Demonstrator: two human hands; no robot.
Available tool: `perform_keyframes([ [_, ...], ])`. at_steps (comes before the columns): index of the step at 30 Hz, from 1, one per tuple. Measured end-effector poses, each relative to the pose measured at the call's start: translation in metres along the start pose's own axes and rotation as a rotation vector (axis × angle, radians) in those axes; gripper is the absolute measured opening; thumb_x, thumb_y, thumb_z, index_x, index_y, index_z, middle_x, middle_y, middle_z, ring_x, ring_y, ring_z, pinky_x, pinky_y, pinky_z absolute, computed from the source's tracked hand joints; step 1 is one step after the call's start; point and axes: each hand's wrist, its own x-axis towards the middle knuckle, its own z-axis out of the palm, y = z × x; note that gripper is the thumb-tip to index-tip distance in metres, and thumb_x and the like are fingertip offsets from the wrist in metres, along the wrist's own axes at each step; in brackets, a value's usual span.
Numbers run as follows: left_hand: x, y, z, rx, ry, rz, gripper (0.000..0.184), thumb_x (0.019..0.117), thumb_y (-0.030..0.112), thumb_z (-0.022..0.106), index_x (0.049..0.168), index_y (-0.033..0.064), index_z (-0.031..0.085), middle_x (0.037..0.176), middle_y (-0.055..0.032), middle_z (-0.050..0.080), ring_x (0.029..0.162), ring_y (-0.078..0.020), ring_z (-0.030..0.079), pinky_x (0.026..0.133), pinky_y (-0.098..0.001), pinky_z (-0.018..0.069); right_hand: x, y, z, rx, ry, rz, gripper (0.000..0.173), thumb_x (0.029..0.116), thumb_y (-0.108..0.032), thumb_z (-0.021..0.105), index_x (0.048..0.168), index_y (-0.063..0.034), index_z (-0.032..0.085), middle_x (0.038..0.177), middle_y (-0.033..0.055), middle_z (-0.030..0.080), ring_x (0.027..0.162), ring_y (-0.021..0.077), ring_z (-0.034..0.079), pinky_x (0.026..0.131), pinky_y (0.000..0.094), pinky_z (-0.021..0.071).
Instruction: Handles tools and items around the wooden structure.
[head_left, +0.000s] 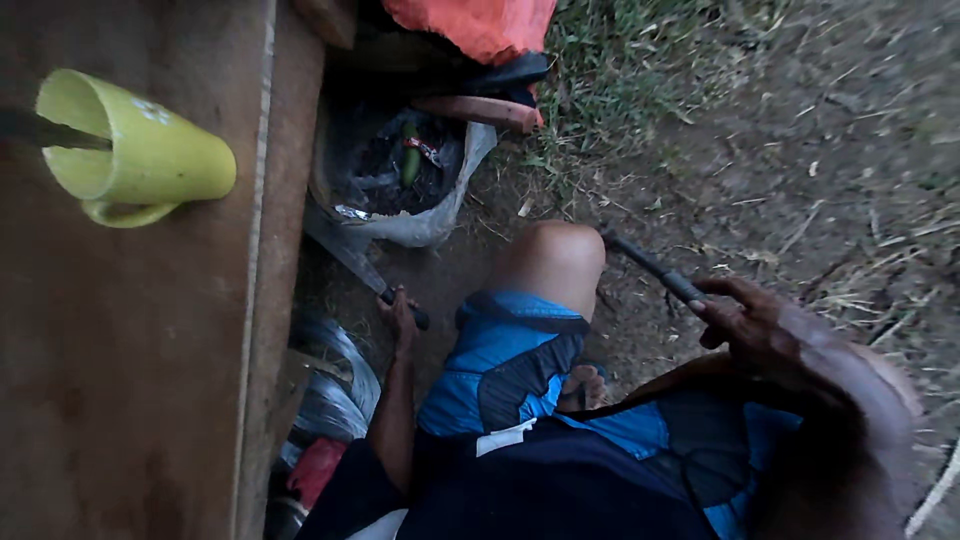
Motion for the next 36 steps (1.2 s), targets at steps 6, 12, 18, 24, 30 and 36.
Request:
perform_keyframes([
  [6, 0.036, -0.013, -0.024, 0.278, 0.006, -0.04, 0.042, 0.1061, 0.034, 0.058, 0.13, -0.0006, 0.055, 0.083, -0.0115, 0.062, 0.065, -0.0197, 0.064, 0.063, -0.0372, 0.0595, -0.003, 0.0, 0.003, -0.056, 0.011, -0.011, 0.041, 0.1052, -0.042, 0.055, 0.142, -0.0257, 0.054, 0.088, 0.011, 0.069, 0.064, 0.0265, 0.066, 0.061, 0.0524, 0.0569],
  [12, 0.025, 0.044, -0.022, 0.834, 0.093, 0.065, 0.063, 0.1019, 0.036, 0.062, 0.149, -0.0009, 0.042, 0.136, -0.0276, 0.059, 0.123, -0.0399, 0.061, 0.104, -0.0556, 0.05, -0.004, -0.007, 0.003, -0.06, 0.023, 0.016, 0.041, 0.1043, -0.043, 0.056, 0.141, -0.0255, 0.055, 0.089, 0.0122, 0.07, 0.067, 0.0283, 0.067, 0.065, 0.0558, 0.0562],
  [18, 0.028, 0.157, 0.048, 0.674, -0.161, 0.631, 0.039, 0.1045, 0.026, 0.057, 0.134, 0.0, 0.057, 0.12, -0.0183, 0.067, 0.105, -0.0234, 0.068, 0.093, -0.0403, 0.0576, 0.003, -0.014, 0.0, -0.132, 0.004, 0.03, 0.04, 0.1048, -0.045, 0.055, 0.14, -0.0266, 0.055, 0.085, 0.0135, 0.07, 0.066, 0.0311, 0.067, 0.063, 0.0579, 0.0561],
  [24, 0.087, 0.185, 0.142, 0.942, -0.37, 0.539, 0.058, 0.0955, 0.04, 0.07, 0.138, 0.0028, 0.055, 0.124, -0.0198, 0.066, 0.114, -0.0328, 0.065, 0.1, -0.0521, 0.0527, 0.005, -0.022, 0.001, -0.181, 0.0, 0.068, 0.039, 0.1047, -0.043, 0.057, 0.14, -0.0266, 0.056, 0.089, 0.014, 0.072, 0.07, 0.0328, 0.069, 0.067, 0.0598, 0.0568],
  [30, 0.117, 0.176, 0.157, 1.073, -0.332, 0.584, 0.05, 0.095, 0.034, 0.07, 0.133, 0.0029, 0.062, 0.13, -0.0225, 0.064, 0.121, -0.0379, 0.062, 0.104, -0.0556, 0.0503, 0.004, -0.015, 0.009, -0.18, 0.024, 0.076, 0.039, 0.1043, -0.044, 0.056, 0.14, -0.0287, 0.056, 0.087, 0.0149, 0.071, 0.069, 0.0341, 0.069, 0.066, 0.0618, 0.0563],
  [36, 0.133, 0.188, 0.125, 1.051, -0.272, 0.568, 0.046, 0.0949, 0.024, 0.069, 0.137, 0.0071, 0.06, 0.133, -0.0207, 0.063, 0.122, -0.037, 0.062, 0.104, -0.0569, 0.0499, 0.003, -0.016, 0.01, -0.177, 0.027, 0.05, 0.038, 0.1051, -0.044, 0.054, 0.14, -0.0283, 0.056, 0.085, 0.0122, 0.07, 0.067, 0.031, 0.068, 0.064, 0.0591, 0.0564],
])
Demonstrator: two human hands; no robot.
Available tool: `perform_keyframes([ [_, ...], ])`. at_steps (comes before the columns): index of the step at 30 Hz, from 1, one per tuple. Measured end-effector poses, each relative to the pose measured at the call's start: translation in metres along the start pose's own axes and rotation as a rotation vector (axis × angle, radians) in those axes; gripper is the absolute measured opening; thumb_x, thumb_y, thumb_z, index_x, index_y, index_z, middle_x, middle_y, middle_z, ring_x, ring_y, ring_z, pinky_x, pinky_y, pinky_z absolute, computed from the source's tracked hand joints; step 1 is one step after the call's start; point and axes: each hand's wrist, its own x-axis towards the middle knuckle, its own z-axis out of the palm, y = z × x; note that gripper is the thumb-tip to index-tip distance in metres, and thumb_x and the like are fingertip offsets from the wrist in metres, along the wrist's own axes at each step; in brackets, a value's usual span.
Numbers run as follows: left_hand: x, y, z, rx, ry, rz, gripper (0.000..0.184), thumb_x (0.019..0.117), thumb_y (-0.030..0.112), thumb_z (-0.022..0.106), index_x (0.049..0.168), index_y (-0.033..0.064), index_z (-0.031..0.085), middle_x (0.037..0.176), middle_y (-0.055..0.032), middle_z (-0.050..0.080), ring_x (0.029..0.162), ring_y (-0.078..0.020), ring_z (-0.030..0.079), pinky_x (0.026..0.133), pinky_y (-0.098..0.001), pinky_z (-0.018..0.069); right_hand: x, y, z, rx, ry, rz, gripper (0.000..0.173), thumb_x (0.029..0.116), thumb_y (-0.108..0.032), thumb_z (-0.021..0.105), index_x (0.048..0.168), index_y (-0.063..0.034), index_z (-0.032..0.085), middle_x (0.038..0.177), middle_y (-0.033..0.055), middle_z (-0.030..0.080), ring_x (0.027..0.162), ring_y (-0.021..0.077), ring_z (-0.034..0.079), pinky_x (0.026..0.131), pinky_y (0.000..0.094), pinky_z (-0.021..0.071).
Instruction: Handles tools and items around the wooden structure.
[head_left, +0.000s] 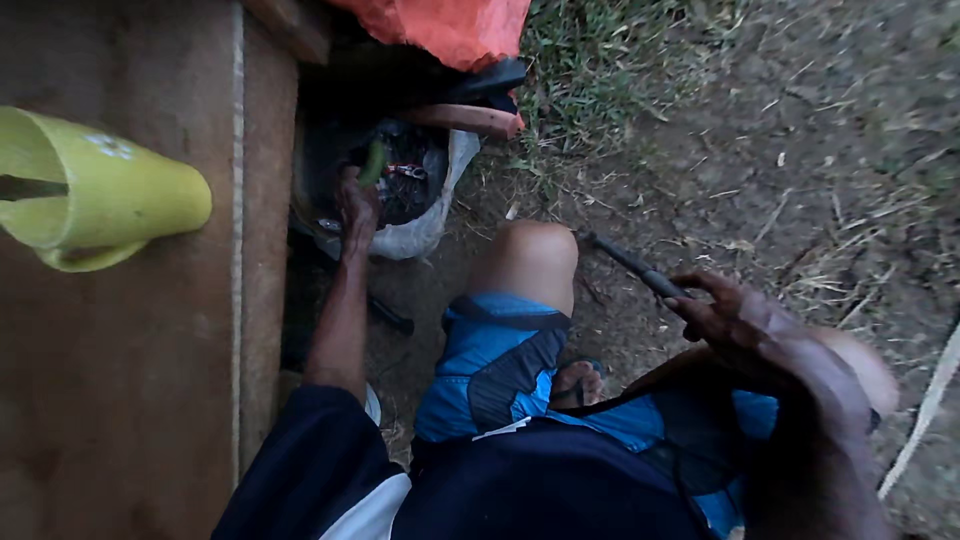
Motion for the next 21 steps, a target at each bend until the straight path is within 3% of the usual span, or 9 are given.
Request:
perform_keyframes([
  [4, 0.005, 0.002, -0.001, 0.071, 0.059, -0.09, 0.046, 0.0953, 0.026, 0.064, 0.138, 0.0115, 0.06, 0.136, -0.0206, 0.062, 0.124, -0.0388, 0.061, 0.102, -0.0591, 0.0501, 0.001, 0.002, -0.001, 0.0, 0.008, -0.021, 0.039, 0.1047, -0.045, 0.053, 0.14, -0.0283, 0.055, 0.085, 0.0112, 0.069, 0.066, 0.0292, 0.067, 0.063, 0.0572, 0.0559],
  [6, 0.001, 0.01, -0.001, 0.12, 0.125, -0.102, 0.05, 0.0933, 0.03, 0.065, 0.141, 0.0147, 0.059, 0.141, -0.0225, 0.056, 0.13, -0.0421, 0.054, 0.105, -0.063, 0.0452, 0.001, 0.002, -0.003, -0.002, 0.005, -0.014, 0.039, 0.1046, -0.045, 0.054, 0.14, -0.0282, 0.056, 0.086, 0.0116, 0.07, 0.067, 0.03, 0.067, 0.065, 0.0579, 0.0565],
  [8, -0.005, 0.019, 0.001, 0.118, 0.161, -0.003, 0.046, 0.0943, 0.027, 0.064, 0.139, 0.0166, 0.061, 0.14, -0.0224, 0.056, 0.129, -0.0421, 0.054, 0.105, -0.0607, 0.0449, 0.001, 0.0, -0.002, -0.005, 0.006, -0.007, 0.038, 0.1045, -0.046, 0.054, 0.138, -0.029, 0.056, 0.085, 0.0111, 0.07, 0.066, 0.0297, 0.068, 0.064, 0.0577, 0.0567],
  [11, -0.004, 0.027, 0.013, 0.059, 0.081, 0.23, 0.035, 0.097, 0.019, 0.064, 0.132, 0.0197, 0.067, 0.136, -0.0233, 0.056, 0.127, -0.0409, 0.055, 0.107, -0.0542, 0.0466, 0.0, -0.003, -0.004, -0.009, 0.004, -0.008, 0.038, 0.1043, -0.046, 0.055, 0.138, -0.0282, 0.057, 0.084, 0.0113, 0.07, 0.066, 0.0302, 0.068, 0.064, 0.058, 0.0568],
  [14, 0.007, 0.029, 0.032, 0.144, 0.013, 0.357, 0.041, 0.097, 0.019, 0.064, 0.136, 0.0284, 0.065, 0.143, -0.0243, 0.052, 0.133, -0.0461, 0.047, 0.108, -0.061, 0.0417, -0.002, -0.006, -0.006, -0.022, 0.002, -0.004, 0.038, 0.1048, -0.046, 0.054, 0.138, -0.0281, 0.057, 0.084, 0.0104, 0.07, 0.067, 0.0297, 0.068, 0.064, 0.0579, 0.0566],
  [17, 0.014, 0.031, 0.039, 0.197, 0.01, 0.357, 0.033, 0.0978, 0.024, 0.063, 0.13, 0.0237, 0.068, 0.139, -0.0225, 0.055, 0.134, -0.045, 0.047, 0.109, -0.0604, 0.0418, -0.001, -0.004, -0.006, -0.013, -0.004, 0.003, 0.037, 0.1045, -0.045, 0.055, 0.138, -0.0287, 0.056, 0.084, 0.0093, 0.07, 0.066, 0.0285, 0.068, 0.063, 0.0569, 0.0575],
  [19, 0.014, 0.029, 0.032, 0.209, -0.01, 0.378, 0.024, 0.0988, 0.027, 0.062, 0.118, 0.0156, 0.069, 0.132, -0.0207, 0.06, 0.129, -0.0428, 0.052, 0.108, -0.0598, 0.0433, 0.001, 0.0, -0.003, -0.003, -0.006, 0.0, 0.038, 0.1044, -0.046, 0.055, 0.139, -0.0296, 0.056, 0.083, 0.0092, 0.069, 0.066, 0.0281, 0.067, 0.063, 0.0561, 0.0568],
  [21, 0.01, 0.025, 0.018, 0.178, -0.079, 0.369, 0.024, 0.1014, 0.027, 0.061, 0.116, 0.0097, 0.069, 0.126, -0.0189, 0.064, 0.121, -0.0398, 0.059, 0.104, -0.0601, 0.0462, 0.003, 0.004, -0.001, 0.001, 0.005, 0.0, 0.037, 0.104, -0.046, 0.055, 0.138, -0.0306, 0.056, 0.082, 0.0105, 0.07, 0.064, 0.0294, 0.067, 0.061, 0.0573, 0.0564],
])
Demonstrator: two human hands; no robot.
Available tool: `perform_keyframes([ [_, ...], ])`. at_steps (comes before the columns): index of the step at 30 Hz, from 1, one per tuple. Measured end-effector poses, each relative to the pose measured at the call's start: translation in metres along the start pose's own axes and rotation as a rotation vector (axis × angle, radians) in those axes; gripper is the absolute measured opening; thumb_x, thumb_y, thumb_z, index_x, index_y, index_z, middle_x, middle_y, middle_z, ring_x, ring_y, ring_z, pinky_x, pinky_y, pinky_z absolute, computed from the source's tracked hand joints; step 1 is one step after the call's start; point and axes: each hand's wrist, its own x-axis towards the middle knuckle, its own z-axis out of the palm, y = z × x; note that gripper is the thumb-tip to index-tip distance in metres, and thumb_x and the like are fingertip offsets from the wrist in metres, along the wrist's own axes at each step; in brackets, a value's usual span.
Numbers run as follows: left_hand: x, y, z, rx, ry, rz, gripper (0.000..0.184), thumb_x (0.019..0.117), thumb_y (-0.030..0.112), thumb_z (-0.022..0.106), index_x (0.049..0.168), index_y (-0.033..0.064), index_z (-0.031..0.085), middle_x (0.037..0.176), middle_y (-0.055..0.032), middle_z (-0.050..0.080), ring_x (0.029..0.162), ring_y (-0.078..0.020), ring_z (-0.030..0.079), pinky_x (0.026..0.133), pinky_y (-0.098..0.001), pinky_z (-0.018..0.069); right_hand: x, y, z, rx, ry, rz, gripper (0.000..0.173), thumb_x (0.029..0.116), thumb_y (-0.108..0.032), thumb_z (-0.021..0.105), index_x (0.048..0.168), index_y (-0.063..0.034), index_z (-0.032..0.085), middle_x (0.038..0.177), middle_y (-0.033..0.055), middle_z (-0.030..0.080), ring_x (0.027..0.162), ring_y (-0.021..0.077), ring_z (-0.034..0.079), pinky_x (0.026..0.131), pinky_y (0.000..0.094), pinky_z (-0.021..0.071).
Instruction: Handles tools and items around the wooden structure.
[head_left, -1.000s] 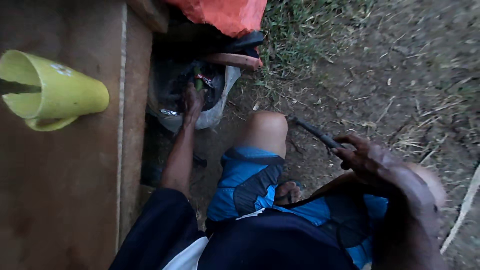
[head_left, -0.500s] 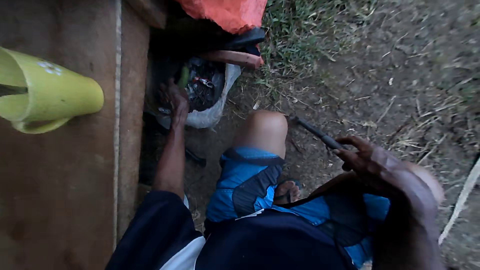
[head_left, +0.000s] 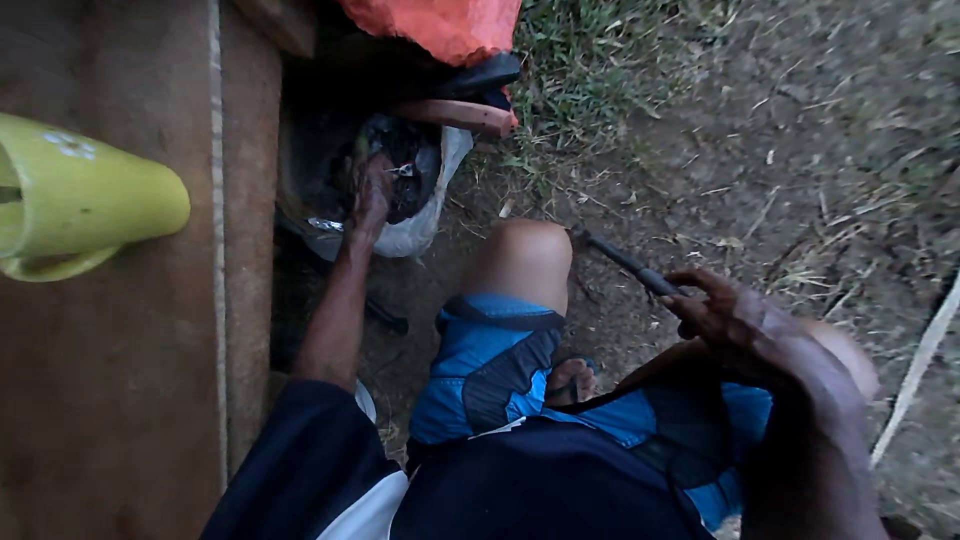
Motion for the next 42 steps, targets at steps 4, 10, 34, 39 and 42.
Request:
perform_keyframes([
  [4, -0.022, -0.012, -0.024, -0.217, -0.066, -0.13, 0.031, 0.1031, 0.025, 0.06, 0.121, 0.0013, 0.066, 0.114, -0.0203, 0.069, 0.105, -0.0328, 0.068, 0.096, -0.0543, 0.0533, 0.0, 0.002, 0.005, 0.004, 0.015, -0.006, 0.038, 0.1042, -0.043, 0.055, 0.139, -0.0298, 0.056, 0.083, 0.0128, 0.07, 0.065, 0.0321, 0.068, 0.062, 0.0606, 0.0565],
  [10, -0.044, -0.026, -0.025, -0.231, -0.07, -0.229, 0.031, 0.105, 0.024, 0.055, 0.125, 0.0031, 0.067, 0.118, -0.0202, 0.069, 0.112, -0.0338, 0.067, 0.101, -0.0563, 0.051, 0.0, 0.001, 0.0, 0.012, 0.005, -0.027, 0.039, 0.1043, -0.045, 0.055, 0.139, -0.0274, 0.056, 0.083, 0.0118, 0.069, 0.065, 0.0311, 0.067, 0.063, 0.06, 0.0561],
  [34, -0.026, 0.051, 0.02, -0.815, -0.134, -0.22, 0.034, 0.1041, 0.02, 0.055, 0.135, 0.006, 0.059, 0.118, -0.0131, 0.07, 0.098, -0.0203, 0.072, 0.085, -0.0412, 0.062, 0.0, -0.019, -0.011, -0.037, -0.02, 0.008, 0.037, 0.1044, -0.044, 0.056, 0.138, -0.0287, 0.057, 0.084, 0.0119, 0.07, 0.066, 0.0317, 0.067, 0.064, 0.06, 0.0554],
  [39, 0.0, 0.023, 0.019, -0.518, 0.015, -0.422, 0.034, 0.1039, 0.02, 0.05, 0.133, 0.0062, 0.061, 0.118, -0.016, 0.069, 0.098, -0.027, 0.071, 0.085, -0.0486, 0.061, 0.003, -0.017, -0.012, -0.07, -0.02, 0.0, 0.035, 0.1044, -0.046, 0.055, 0.136, -0.0304, 0.058, 0.083, 0.0112, 0.07, 0.066, 0.0309, 0.067, 0.063, 0.0594, 0.0553],
  [42, 0.012, 0.034, 0.011, -0.31, -0.009, -0.386, 0.033, 0.1039, 0.024, 0.054, 0.128, 0.0043, 0.066, 0.126, -0.0181, 0.068, 0.118, -0.0312, 0.065, 0.104, -0.0519, 0.0509, 0.003, -0.019, -0.012, -0.098, -0.023, 0.008, 0.036, 0.1042, -0.046, 0.055, 0.137, -0.031, 0.058, 0.085, 0.0126, 0.07, 0.069, 0.0329, 0.068, 0.067, 0.0616, 0.0552],
])
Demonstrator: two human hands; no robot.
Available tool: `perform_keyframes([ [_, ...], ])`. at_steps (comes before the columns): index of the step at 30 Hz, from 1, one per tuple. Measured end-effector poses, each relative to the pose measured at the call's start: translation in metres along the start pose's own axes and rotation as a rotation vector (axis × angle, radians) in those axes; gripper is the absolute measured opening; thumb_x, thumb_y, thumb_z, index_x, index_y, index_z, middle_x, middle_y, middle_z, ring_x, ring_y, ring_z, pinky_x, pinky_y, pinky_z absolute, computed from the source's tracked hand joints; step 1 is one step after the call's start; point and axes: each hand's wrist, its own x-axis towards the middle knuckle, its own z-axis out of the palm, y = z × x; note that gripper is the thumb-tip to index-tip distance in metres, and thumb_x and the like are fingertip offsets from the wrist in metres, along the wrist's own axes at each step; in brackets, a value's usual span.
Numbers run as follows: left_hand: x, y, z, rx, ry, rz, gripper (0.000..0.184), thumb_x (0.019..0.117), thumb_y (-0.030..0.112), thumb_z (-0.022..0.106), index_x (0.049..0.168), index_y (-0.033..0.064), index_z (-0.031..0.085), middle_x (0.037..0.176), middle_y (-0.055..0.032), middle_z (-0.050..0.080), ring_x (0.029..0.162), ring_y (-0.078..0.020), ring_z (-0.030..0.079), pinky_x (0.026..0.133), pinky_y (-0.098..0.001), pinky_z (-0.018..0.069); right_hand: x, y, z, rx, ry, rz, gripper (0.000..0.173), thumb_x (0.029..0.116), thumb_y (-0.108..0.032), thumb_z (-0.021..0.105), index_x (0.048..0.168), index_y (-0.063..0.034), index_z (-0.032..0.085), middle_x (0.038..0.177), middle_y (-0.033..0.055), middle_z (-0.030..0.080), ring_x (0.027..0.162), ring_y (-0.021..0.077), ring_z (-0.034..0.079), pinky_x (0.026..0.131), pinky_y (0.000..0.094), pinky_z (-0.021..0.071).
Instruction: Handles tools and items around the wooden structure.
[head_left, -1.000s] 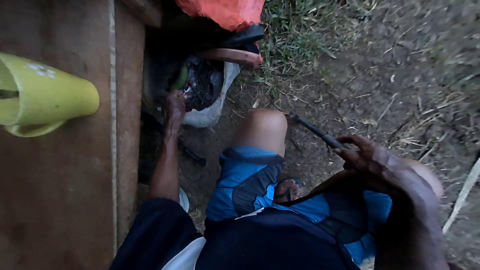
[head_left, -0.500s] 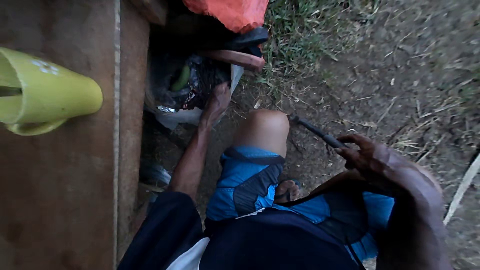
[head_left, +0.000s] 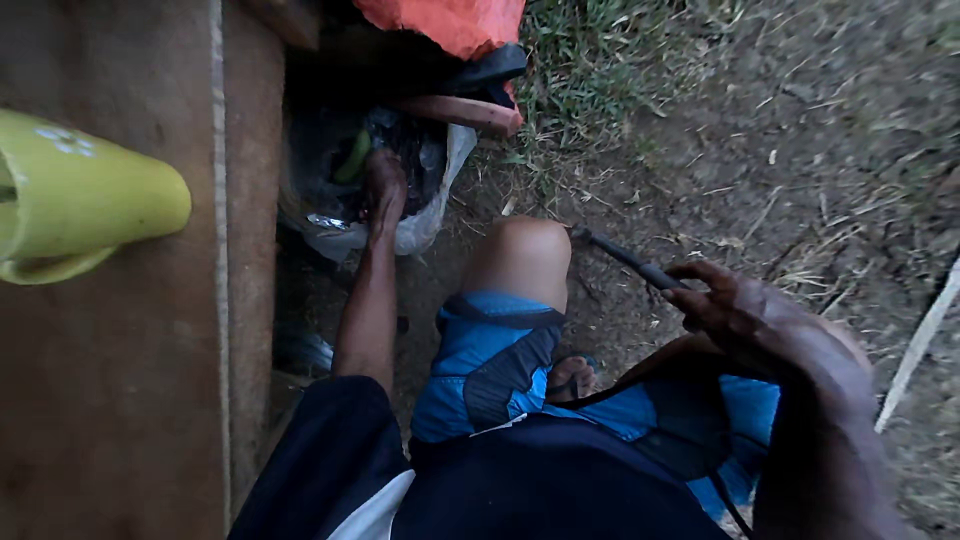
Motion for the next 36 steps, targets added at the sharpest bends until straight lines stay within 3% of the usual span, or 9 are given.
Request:
perform_keyframes([
  [2, 0.002, 0.009, 0.006, 0.053, 0.019, -0.005, 0.039, 0.0991, 0.029, 0.063, 0.126, 0.0008, 0.065, 0.126, -0.021, 0.066, 0.121, -0.0349, 0.063, 0.105, -0.0541, 0.0495, -0.001, 0.0, 0.001, 0.004, -0.002, -0.007, 0.036, 0.1045, -0.045, 0.055, 0.137, -0.0296, 0.058, 0.086, 0.0131, 0.07, 0.07, 0.033, 0.069, 0.067, 0.0616, 0.0556],
  [6, 0.0, 0.015, 0.019, 0.125, 0.071, -0.011, 0.054, 0.0985, 0.032, 0.061, 0.14, -0.0009, 0.054, 0.137, -0.0232, 0.06, 0.129, -0.0371, 0.058, 0.108, -0.0547, 0.0471, -0.005, -0.005, 0.001, 0.006, -0.003, 0.002, 0.036, 0.1048, -0.044, 0.055, 0.137, -0.0285, 0.058, 0.087, 0.0136, 0.071, 0.071, 0.0336, 0.069, 0.067, 0.0615, 0.0552],
  [13, 0.003, 0.017, 0.006, 0.163, -0.076, -0.027, 0.056, 0.096, 0.032, 0.063, 0.139, -0.0032, 0.052, 0.137, -0.0259, 0.059, 0.126, -0.0388, 0.059, 0.104, -0.0569, 0.0499, -0.005, -0.001, 0.004, -0.002, 0.0, 0.004, 0.037, 0.1044, -0.046, 0.055, 0.138, -0.0303, 0.057, 0.087, 0.0136, 0.071, 0.072, 0.0347, 0.069, 0.068, 0.0625, 0.0553],
  [18, -0.006, 0.02, 0.02, 0.222, 0.03, 0.009, 0.058, 0.0989, 0.032, 0.057, 0.14, -0.0081, 0.05, 0.142, -0.027, 0.055, 0.135, -0.0379, 0.054, 0.112, -0.0516, 0.0446, -0.007, -0.002, 0.006, -0.007, 0.028, -0.013, 0.036, 0.1043, -0.043, 0.057, 0.137, -0.0286, 0.058, 0.09, 0.0161, 0.071, 0.074, 0.0364, 0.07, 0.069, 0.064, 0.0549],
  [25, -0.012, 0.023, 0.029, 0.281, 0.054, -0.045, 0.066, 0.0938, 0.031, 0.061, 0.143, -0.0088, 0.043, 0.141, -0.0295, 0.054, 0.129, -0.0406, 0.057, 0.104, -0.0538, 0.05, -0.004, 0.006, 0.011, -0.007, 0.026, -0.018, 0.035, 0.1047, -0.045, 0.055, 0.136, -0.0305, 0.058, 0.087, 0.0144, 0.071, 0.074, 0.0355, 0.069, 0.069, 0.0631, 0.0551],
  [29, -0.014, 0.018, 0.031, 0.27, 0.009, 0.01, 0.055, 0.1001, 0.031, 0.054, 0.14, -0.0057, 0.051, 0.138, -0.0279, 0.058, 0.127, -0.0413, 0.059, 0.104, -0.0576, 0.049, -0.005, 0.008, 0.009, -0.006, 0.017, -0.03, 0.037, 0.1052, -0.044, 0.054, 0.139, -0.0283, 0.057, 0.09, 0.0147, 0.071, 0.077, 0.0363, 0.069, 0.072, 0.0646, 0.0546],
  [32, -0.016, 0.017, 0.019, 0.28, -0.029, 0.009, 0.052, 0.0997, 0.036, 0.056, 0.135, -0.0026, 0.057, 0.132, -0.0259, 0.063, 0.123, -0.0413, 0.061, 0.102, -0.0596, 0.0497, -0.006, 0.007, 0.008, -0.013, 0.025, -0.032, 0.036, 0.1051, -0.044, 0.055, 0.138, -0.0281, 0.057, 0.088, 0.0145, 0.071, 0.076, 0.0365, 0.069, 0.071, 0.0642, 0.0548],
  [36, -0.011, 0.0, -0.004, 0.101, -0.145, -0.066, 0.046, 0.1022, 0.029, 0.053, 0.136, -0.0031, 0.056, 0.129, -0.0279, 0.063, 0.119, -0.0416, 0.063, 0.1, -0.062, 0.0501, -0.004, 0.011, 0.009, 0.0, 0.032, -0.031, 0.036, 0.1047, -0.045, 0.056, 0.137, -0.0289, 0.058, 0.087, 0.0142, 0.071, 0.075, 0.0362, 0.069, 0.069, 0.0643, 0.0545],
])
